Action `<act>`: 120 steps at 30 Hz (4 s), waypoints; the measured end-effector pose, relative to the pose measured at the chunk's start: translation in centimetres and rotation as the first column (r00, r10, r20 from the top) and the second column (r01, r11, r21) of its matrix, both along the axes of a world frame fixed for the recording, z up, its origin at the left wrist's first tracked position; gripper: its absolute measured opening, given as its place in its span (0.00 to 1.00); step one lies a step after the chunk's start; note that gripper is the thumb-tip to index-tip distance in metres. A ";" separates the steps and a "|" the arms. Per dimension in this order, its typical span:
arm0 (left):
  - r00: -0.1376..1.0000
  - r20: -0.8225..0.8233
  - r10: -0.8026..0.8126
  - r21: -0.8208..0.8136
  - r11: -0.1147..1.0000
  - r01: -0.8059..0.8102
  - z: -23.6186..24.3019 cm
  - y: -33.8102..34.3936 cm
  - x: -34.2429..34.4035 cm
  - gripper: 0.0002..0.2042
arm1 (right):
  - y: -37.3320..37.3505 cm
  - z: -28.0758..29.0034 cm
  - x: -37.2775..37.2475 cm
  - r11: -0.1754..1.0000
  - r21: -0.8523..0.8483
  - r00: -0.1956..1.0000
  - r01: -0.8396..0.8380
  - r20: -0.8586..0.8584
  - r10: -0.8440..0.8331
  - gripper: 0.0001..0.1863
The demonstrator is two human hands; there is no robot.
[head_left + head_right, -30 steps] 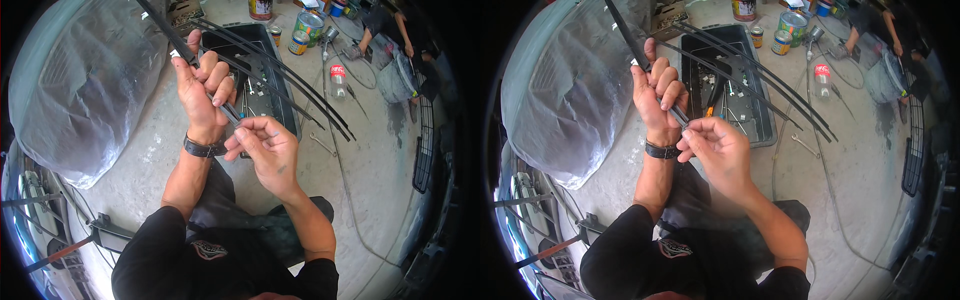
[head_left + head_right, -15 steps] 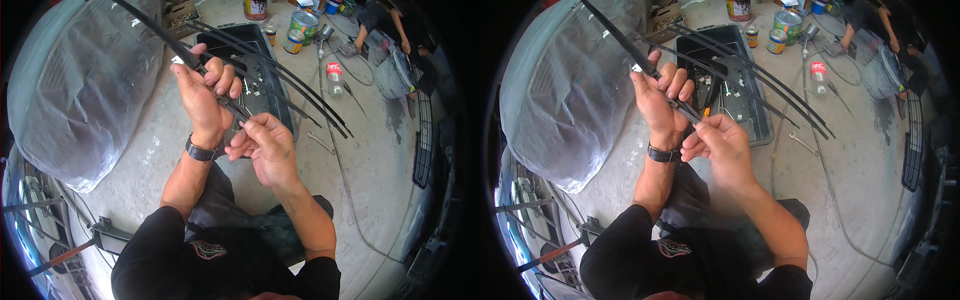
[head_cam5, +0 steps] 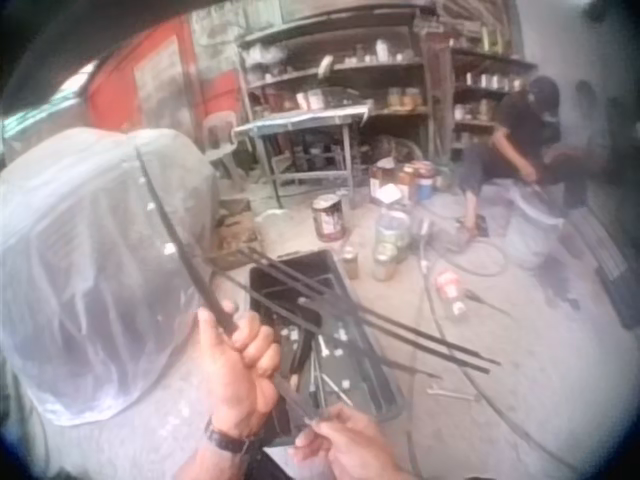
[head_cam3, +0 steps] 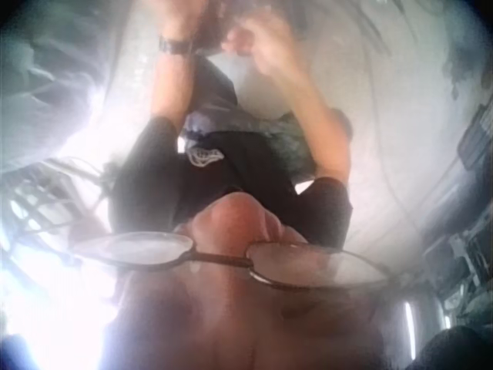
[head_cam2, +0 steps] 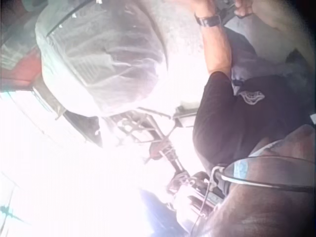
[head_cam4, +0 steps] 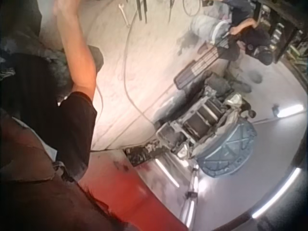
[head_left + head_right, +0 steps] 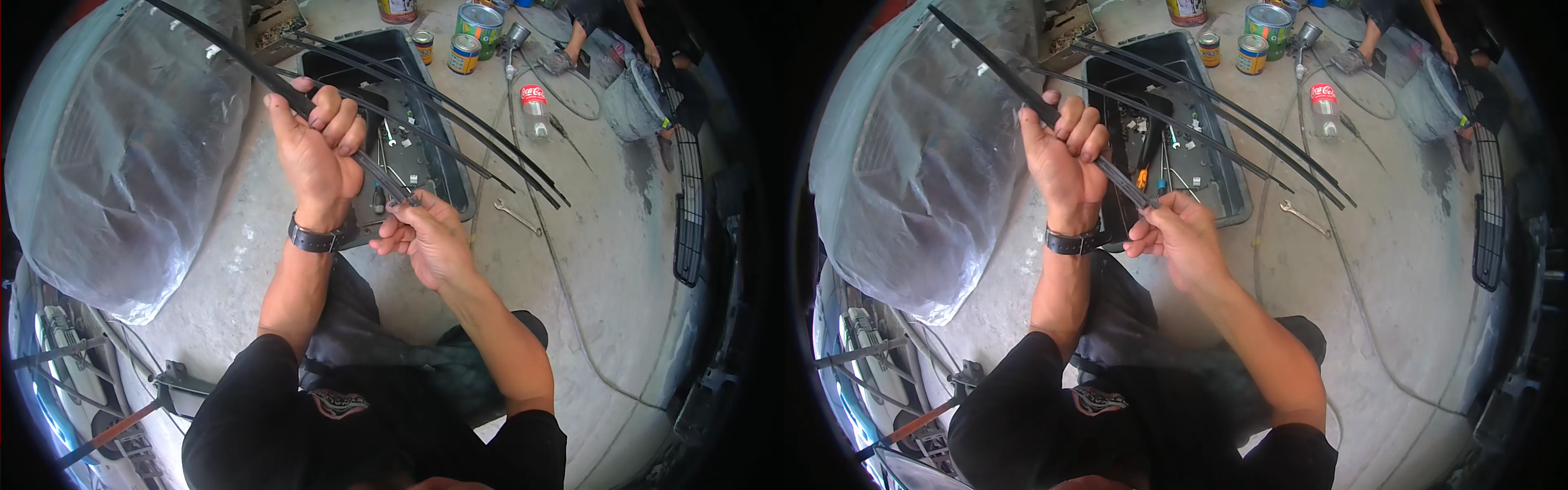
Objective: The person handles and fits small plastic and rubber components onto a vehicle body panel and windshield wipers by hand while crouching on the floor.
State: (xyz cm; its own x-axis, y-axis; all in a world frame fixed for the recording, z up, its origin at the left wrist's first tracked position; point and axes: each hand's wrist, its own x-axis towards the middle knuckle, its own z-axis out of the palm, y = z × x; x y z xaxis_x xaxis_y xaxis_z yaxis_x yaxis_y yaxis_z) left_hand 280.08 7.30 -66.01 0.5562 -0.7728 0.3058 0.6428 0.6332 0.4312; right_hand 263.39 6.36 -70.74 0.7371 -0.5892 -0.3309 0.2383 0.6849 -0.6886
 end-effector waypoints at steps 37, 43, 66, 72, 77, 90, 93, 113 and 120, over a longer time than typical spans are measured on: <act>0.934 -0.334 -0.127 0.700 0.631 0.336 -14.5 -2.7 -11.9 0.24 | -8.2 -0.4 -8.0 0.875 -0.295 0.898 0.383 -0.103 -0.428 0.05; 0.934 -0.325 -0.152 0.702 0.622 0.345 -16.8 -3.0 -12.7 0.25 | -8.0 -0.1 -8.6 0.867 -0.315 0.888 0.386 -0.128 -0.442 0.05; 0.841 0.313 -0.442 0.944 0.240 -0.225 -18.2 -6.8 1.1 0.23 | -8.9 1.7 -12.6 0.786 -0.452 0.859 0.422 -0.078 -0.506 0.06; -0.064 0.666 -0.743 0.462 0.478 -0.747 -30.3 -9.1 4.8 0.16 | -8.3 2.1 -11.4 0.813 -0.458 0.874 0.359 -0.141 -0.465 0.05; -0.364 0.420 -0.831 0.420 0.534 -0.734 -34.6 -9.2 1.7 0.11 | -8.4 1.9 -13.2 0.789 -0.462 0.815 0.404 -0.211 -0.540 0.04; 0.043 0.648 -0.760 0.460 0.347 -0.817 -26.6 -4.8 6.1 0.15 | -6.5 -1.5 -18.5 0.789 -0.017 0.772 0.615 -0.191 -0.606 0.04; -0.001 0.646 -0.763 0.499 0.423 -0.757 -19.9 0.2 8.2 0.23 | -2.7 -5.3 -20.2 0.716 -0.057 0.687 0.696 -0.238 -0.686 0.04; -0.471 -0.141 -0.871 0.639 -0.443 0.628 45.0 7.3 -57.5 0.15 | 27.9 52.0 -48.4 -0.368 0.112 -0.323 0.923 -0.296 -0.899 0.04; -0.752 0.104 -0.652 0.470 -0.634 0.614 51.6 11.3 -72.6 0.14 | 29.7 59.5 -58.1 -0.577 -0.097 -0.583 0.811 -0.201 -0.787 0.03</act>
